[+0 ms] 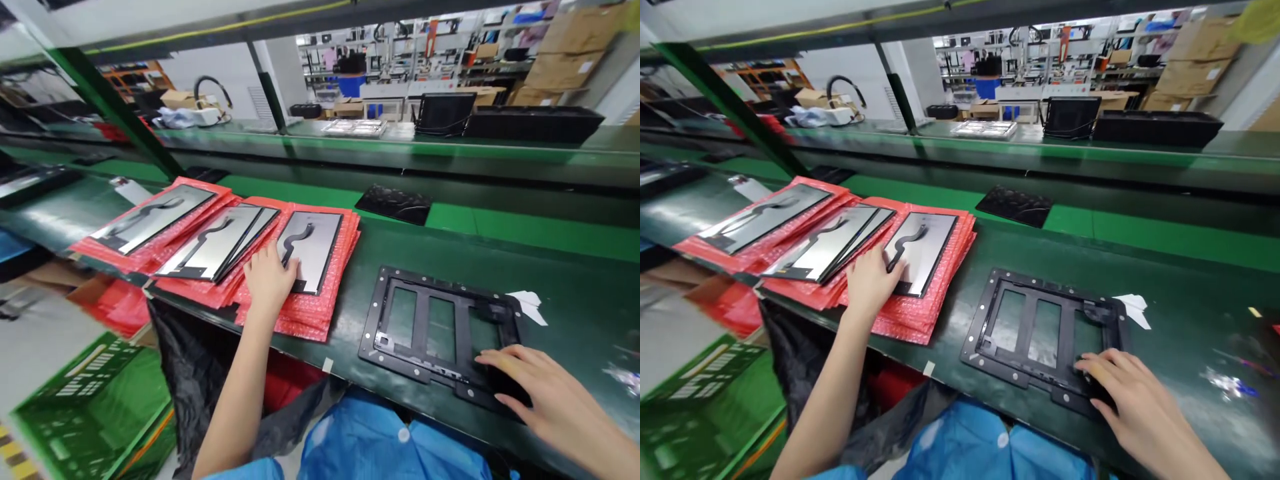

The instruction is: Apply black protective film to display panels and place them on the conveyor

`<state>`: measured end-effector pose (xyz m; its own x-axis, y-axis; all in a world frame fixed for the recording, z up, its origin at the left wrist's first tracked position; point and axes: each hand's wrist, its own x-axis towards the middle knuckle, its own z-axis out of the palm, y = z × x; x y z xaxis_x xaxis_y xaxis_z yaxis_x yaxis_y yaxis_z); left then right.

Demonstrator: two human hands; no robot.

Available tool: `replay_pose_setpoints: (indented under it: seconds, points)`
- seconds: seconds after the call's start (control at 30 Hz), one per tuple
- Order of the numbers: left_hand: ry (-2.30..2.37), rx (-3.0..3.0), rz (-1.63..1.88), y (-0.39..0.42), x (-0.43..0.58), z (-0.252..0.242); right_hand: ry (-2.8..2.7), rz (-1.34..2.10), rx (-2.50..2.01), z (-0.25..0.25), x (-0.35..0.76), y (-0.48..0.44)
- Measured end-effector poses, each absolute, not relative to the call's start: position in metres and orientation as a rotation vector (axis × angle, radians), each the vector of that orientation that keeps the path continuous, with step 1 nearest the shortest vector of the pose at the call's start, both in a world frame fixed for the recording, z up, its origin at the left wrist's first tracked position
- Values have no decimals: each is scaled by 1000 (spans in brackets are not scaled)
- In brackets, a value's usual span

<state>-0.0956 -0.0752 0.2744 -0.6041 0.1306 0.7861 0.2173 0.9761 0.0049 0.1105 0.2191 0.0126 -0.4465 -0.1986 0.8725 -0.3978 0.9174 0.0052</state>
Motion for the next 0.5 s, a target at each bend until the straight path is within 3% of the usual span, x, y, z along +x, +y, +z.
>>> replay_pose_setpoints:
  seconds: [0.27,0.5]
  points:
    - [-2177,-204,-120,-69,-113,284,-1998,262,294,17,117,210]
    - [-2286,-214,-495,-76,-130,312,-1931,301,326,19,113,199]
